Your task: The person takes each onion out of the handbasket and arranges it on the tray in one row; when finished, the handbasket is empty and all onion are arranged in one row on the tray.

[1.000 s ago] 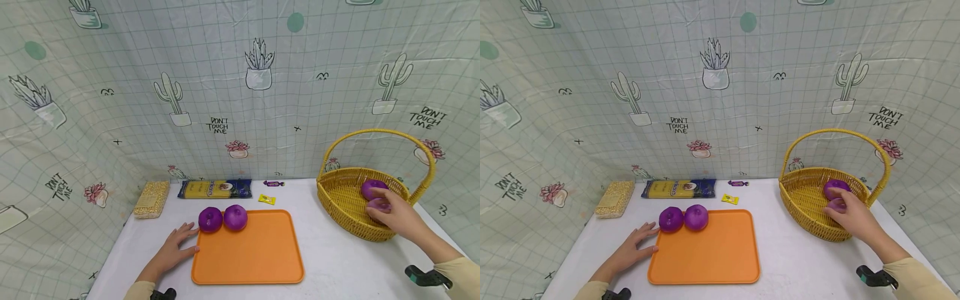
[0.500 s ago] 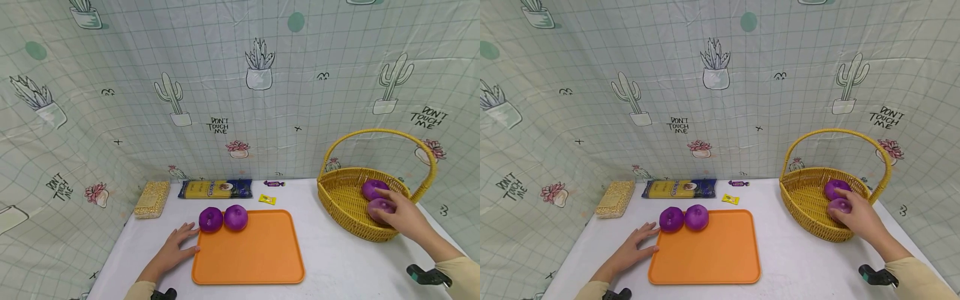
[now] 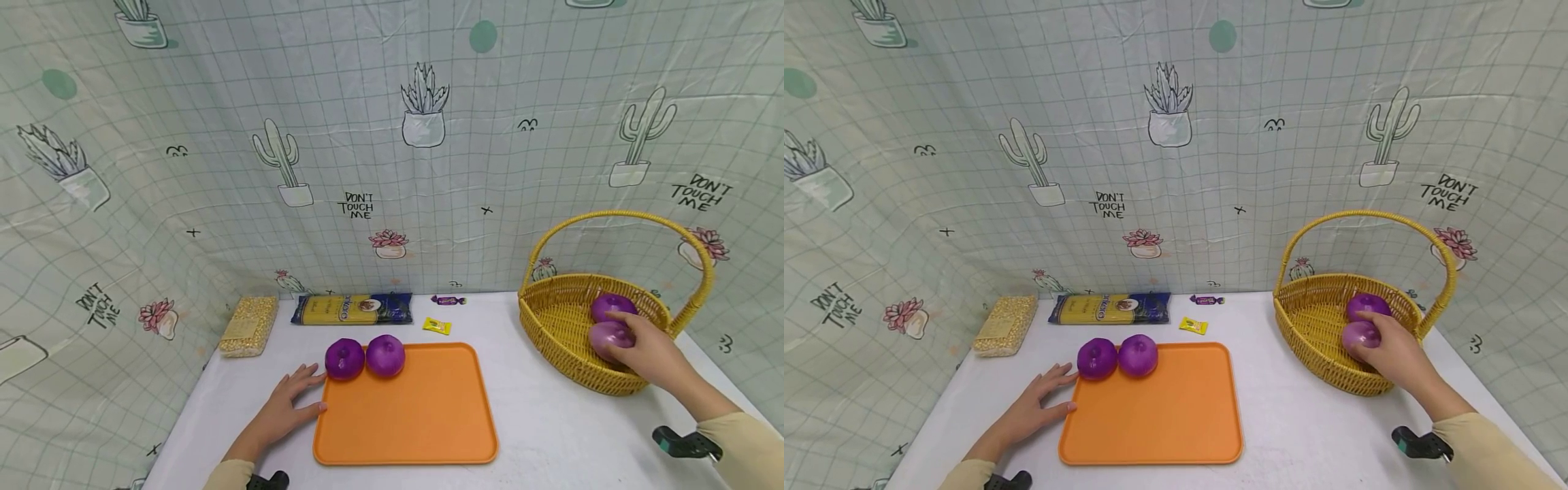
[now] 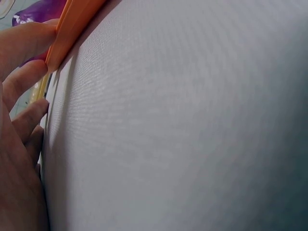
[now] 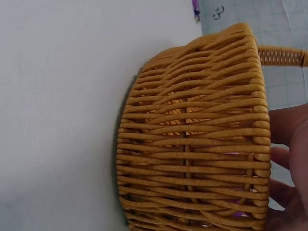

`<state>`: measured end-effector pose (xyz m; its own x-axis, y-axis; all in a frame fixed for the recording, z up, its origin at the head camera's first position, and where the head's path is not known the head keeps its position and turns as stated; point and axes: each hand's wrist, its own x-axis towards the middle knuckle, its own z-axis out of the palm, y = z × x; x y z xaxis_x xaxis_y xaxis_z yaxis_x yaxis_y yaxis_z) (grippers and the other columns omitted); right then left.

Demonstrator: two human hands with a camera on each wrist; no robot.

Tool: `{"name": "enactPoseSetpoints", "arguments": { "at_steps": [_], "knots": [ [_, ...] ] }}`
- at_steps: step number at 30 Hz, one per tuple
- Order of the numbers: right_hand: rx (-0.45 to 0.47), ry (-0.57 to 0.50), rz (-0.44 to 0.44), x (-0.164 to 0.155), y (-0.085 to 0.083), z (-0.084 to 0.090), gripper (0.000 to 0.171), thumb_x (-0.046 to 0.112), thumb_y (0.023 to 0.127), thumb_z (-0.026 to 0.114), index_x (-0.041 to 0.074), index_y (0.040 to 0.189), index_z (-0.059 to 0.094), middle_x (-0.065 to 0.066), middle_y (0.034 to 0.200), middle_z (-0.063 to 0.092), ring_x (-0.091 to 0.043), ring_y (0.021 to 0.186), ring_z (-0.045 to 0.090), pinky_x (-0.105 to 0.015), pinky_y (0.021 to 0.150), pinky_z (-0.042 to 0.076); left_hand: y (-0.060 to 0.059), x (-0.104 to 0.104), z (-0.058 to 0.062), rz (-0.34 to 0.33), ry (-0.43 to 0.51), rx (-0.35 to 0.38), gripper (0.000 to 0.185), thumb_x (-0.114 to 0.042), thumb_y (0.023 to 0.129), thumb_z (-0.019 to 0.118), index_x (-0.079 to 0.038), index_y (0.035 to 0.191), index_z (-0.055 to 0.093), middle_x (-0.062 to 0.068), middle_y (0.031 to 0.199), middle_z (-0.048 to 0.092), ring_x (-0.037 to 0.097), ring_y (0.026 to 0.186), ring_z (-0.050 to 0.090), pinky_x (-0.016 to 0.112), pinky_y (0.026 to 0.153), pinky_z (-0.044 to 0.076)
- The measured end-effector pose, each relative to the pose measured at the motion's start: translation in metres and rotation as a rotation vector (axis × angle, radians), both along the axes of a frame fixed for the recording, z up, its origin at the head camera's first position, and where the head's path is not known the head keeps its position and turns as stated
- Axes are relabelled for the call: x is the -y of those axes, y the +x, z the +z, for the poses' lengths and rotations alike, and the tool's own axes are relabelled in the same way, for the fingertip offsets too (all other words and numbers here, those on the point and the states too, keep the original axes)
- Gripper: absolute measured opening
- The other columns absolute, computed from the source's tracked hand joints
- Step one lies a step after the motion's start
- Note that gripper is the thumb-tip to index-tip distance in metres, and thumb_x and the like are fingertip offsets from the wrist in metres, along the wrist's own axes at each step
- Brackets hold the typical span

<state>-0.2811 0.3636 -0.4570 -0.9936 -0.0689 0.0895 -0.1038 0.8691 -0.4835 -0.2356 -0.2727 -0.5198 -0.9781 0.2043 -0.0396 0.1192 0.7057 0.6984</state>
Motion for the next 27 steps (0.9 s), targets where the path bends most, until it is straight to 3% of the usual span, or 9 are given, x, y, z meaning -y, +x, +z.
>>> {"name": "enactPoseSetpoints", "arguments": {
  "at_steps": [8, 18, 27],
  "knots": [
    [0.02, 0.02, 0.001, 0.004, -0.005, 0.0, 0.071, 0.016, 0.091, 0.073, -0.017, 0.143, 0.037, -0.048, 0.137, 0.035, -0.068, 0.12, 0.038, -0.08, 0.092, 0.04, 0.001, 0.0, 0.001, -0.003, -0.013, -0.006, 0.061, -0.039, 0.09, 0.078, -0.01, 0.141, 0.062, 0.017, 0.158, 0.041, 0.041, 0.153, 0.018, 0.061, 0.124, 0.001],
    [0.036, 0.032, 0.027, 0.004, -0.014, -0.003, 0.074, 0.024, 0.091, 0.075, -0.015, 0.143, 0.041, -0.045, 0.135, 0.044, -0.066, 0.118, 0.045, -0.078, 0.091, 0.043, 0.001, 0.0, 0.002, -0.009, -0.001, -0.006, 0.061, -0.038, 0.089, 0.079, -0.009, 0.14, 0.062, 0.018, 0.158, 0.041, 0.042, 0.153, 0.018, 0.061, 0.124, 0.001],
    [0.046, 0.037, 0.039, 0.007, -0.017, -0.004, 0.065, 0.022, 0.089, 0.076, -0.012, 0.137, 0.049, -0.044, 0.133, 0.048, -0.065, 0.117, 0.047, -0.078, 0.091, 0.043, 0.001, 0.0, 0.002, -0.021, 0.012, -0.017, 0.061, -0.037, 0.089, 0.079, -0.008, 0.14, 0.062, 0.019, 0.158, 0.042, 0.042, 0.153, 0.019, 0.062, 0.123, 0.001]
  ]
}}
